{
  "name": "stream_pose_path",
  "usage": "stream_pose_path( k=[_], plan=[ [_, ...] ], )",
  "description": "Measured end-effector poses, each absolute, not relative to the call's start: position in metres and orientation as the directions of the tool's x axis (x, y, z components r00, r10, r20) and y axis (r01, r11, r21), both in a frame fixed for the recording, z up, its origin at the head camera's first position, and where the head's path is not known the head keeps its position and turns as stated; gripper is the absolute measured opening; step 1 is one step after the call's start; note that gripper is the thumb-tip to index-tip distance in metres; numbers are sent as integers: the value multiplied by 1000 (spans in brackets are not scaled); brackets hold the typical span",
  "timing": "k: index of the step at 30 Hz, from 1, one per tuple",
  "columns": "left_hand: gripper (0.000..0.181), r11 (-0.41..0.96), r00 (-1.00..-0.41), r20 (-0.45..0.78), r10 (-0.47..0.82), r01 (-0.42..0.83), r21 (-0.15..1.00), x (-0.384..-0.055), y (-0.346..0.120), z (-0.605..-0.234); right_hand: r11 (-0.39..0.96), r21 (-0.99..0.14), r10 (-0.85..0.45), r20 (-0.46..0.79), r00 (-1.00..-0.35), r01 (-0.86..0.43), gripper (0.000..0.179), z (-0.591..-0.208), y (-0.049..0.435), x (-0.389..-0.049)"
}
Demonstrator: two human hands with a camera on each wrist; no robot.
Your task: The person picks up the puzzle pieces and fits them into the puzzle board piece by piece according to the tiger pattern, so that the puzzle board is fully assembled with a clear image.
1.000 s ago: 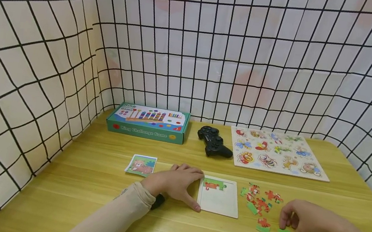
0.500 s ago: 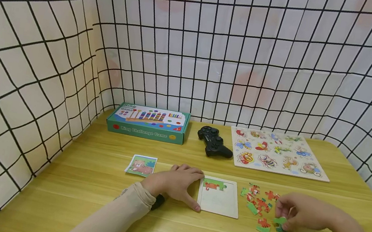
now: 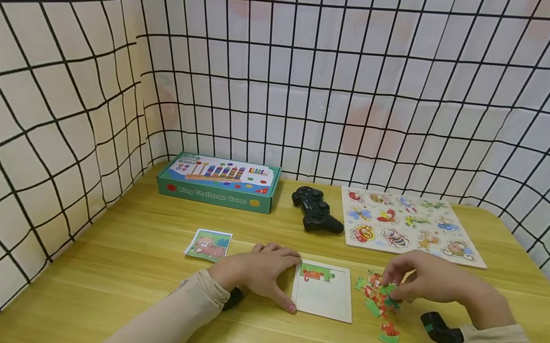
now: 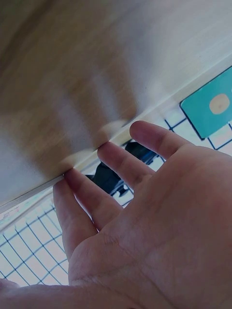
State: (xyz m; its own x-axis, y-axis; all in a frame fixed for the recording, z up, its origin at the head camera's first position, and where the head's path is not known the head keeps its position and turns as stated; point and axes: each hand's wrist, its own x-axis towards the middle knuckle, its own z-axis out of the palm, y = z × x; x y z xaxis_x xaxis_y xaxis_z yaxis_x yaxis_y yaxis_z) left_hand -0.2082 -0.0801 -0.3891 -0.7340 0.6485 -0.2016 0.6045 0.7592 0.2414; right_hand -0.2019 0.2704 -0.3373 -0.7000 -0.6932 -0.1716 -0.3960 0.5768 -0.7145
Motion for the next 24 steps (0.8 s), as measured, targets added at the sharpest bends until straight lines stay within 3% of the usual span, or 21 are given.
stream_pose_path(
  k=[9,24],
  plan=[
    [101,755,-731,-197,653,610,239,-209,-80,-392,573,-683,-684,-95,-723,-452,10,-342,247,-216],
    [100,758,-734,-198,649,606,241,-210,-80,-393,592,-709,-588,-54,-807,-383,14,-376,218,-228]
  ],
)
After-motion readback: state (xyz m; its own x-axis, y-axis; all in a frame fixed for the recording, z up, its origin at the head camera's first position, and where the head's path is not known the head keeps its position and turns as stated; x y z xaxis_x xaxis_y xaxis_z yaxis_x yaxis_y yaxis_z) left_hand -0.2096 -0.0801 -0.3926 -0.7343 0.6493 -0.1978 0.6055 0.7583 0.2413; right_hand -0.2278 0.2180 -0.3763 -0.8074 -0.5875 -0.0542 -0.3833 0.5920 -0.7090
